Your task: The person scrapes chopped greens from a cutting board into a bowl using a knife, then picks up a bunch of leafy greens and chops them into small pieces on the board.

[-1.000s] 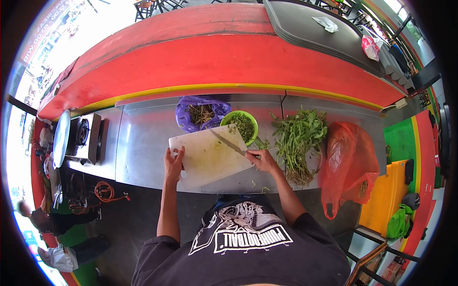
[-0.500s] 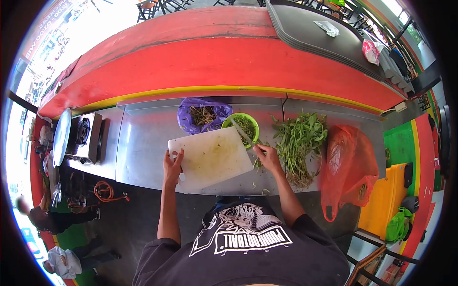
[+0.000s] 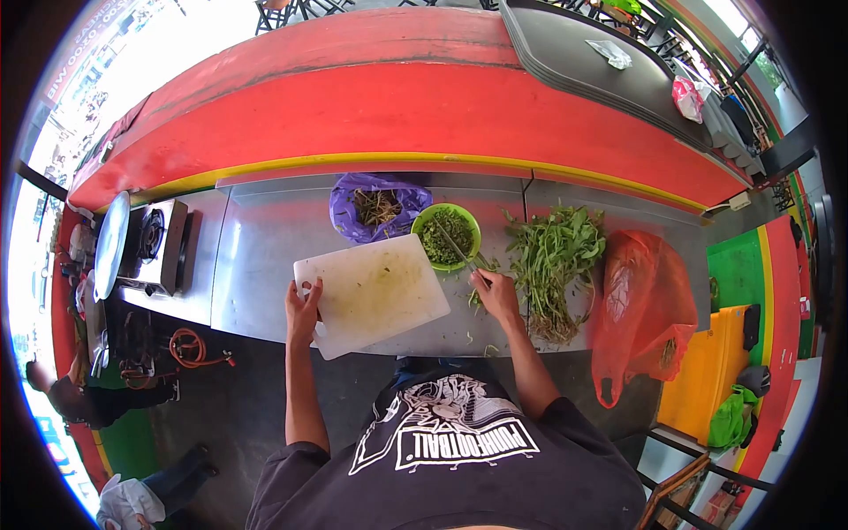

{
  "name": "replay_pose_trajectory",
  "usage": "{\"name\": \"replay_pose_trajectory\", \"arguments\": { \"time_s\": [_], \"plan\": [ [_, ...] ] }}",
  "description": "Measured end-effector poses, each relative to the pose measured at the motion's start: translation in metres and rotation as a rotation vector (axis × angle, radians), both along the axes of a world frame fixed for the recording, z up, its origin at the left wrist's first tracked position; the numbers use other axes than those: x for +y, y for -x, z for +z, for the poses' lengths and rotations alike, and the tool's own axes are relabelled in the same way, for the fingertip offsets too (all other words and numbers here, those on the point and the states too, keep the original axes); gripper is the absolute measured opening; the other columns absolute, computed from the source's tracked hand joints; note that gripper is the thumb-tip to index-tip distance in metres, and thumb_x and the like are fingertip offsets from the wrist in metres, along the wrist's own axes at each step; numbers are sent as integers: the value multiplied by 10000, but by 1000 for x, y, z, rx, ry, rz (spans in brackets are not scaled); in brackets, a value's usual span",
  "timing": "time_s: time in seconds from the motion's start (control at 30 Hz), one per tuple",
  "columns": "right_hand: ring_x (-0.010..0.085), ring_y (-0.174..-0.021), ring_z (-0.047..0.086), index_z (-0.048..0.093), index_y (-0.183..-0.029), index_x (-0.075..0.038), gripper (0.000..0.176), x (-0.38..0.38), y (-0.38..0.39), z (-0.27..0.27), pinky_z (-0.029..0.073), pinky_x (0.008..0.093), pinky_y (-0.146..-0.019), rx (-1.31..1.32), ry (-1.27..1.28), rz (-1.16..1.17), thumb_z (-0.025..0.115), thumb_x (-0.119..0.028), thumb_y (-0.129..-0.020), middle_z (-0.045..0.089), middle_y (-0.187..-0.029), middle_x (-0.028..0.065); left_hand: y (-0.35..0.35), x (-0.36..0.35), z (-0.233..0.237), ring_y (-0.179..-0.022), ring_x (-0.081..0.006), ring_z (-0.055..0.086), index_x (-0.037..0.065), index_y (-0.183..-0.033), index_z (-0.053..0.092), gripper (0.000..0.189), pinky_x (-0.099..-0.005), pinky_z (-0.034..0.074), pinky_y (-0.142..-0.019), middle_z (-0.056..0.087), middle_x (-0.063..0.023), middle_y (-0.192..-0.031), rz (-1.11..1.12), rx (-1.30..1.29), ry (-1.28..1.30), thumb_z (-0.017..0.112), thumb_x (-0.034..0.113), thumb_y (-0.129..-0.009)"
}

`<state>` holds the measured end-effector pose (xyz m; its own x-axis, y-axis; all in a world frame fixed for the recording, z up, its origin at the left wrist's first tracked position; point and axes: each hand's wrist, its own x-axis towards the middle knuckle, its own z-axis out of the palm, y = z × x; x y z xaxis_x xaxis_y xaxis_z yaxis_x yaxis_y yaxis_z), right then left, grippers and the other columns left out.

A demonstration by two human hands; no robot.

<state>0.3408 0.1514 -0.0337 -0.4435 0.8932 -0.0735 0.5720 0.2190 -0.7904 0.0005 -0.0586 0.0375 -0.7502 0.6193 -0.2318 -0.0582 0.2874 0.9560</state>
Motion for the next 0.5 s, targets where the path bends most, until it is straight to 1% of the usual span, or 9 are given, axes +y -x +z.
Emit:
{"name": "replay_pose_trajectory", "arguments": {
  "time_s": [0.07,0.13,0.27,0.33,0.37,0.43,0.47,0.5],
  "plan": [
    [359,-854,716,712,-1102,0,372,1,-2,-6,541,390,-707,39,-44,-25,689,-324,-920,723,-927,217,0,-3,0,-588,-90,591,84,-976,484,321,-269,466,-415,589,-20,-758,-7,-5,16,720,297,-928],
    [364,-869,713,714,-1107,4,391,3,-5,-14,543,406,-723,4,-32,30,694,-337,-916,723,-952,223,0,-4,-3,-585,-88,589,84,-976,485,319,-268,462,-414,588,-18,-754,-9,-12,6,718,297,-930],
    [373,-883,709,719,-1103,3,392,11,-10,-19,540,417,-731,-82,-22,0,692,-342,-918,723,-969,223,-5,-1,-5,-573,-81,575,87,-969,479,317,-262,451,-417,582,-11,-741,-21,-16,-2,715,297,-934],
    [234,-623,652,714,-1076,18,369,11,-12,-18,483,372,-609,-68,-96,-21,680,-324,-940,683,-701,116,-5,-2,-10,-574,-82,574,90,-966,477,312,-259,454,-424,580,-9,-739,-36,-47,-23,711,294,-938],
    [234,-623,652,714,-1076,18,369,10,-12,-19,483,372,-609,-73,-93,-22,680,-324,-940,683,-701,116,-5,-1,-14,-576,-82,573,93,-962,474,307,-255,457,-432,578,-7,-738,-55,-73,-49,707,292,-941],
    [150,-507,557,701,-1059,13,362,5,-12,-20,435,333,-499,151,-5,-52,665,-334,-961,609,-642,54,-1,-3,-30,-583,-81,576,96,-965,472,304,-254,458,-440,576,-3,-736,-95,-86,-49,704,292,-944],
    [150,-507,557,701,-1059,13,362,-1,-13,-21,435,333,-499,143,-1,-58,665,-334,-961,609,-642,54,1,-5,-37,-590,-81,580,100,-967,469,301,-253,460,-447,574,1,-734,-133,-95,-51,700,291,-947],
    [124,-526,559,694,-1062,2,352,-9,-12,-21,447,319,-504,214,139,-113,658,-336,-968,615,-659,47,2,-7,-43,-590,-81,580,100,-967,469,301,-253,460,-447,574,1,-734,-138,-103,-47,700,291,-947]
  ]
}}
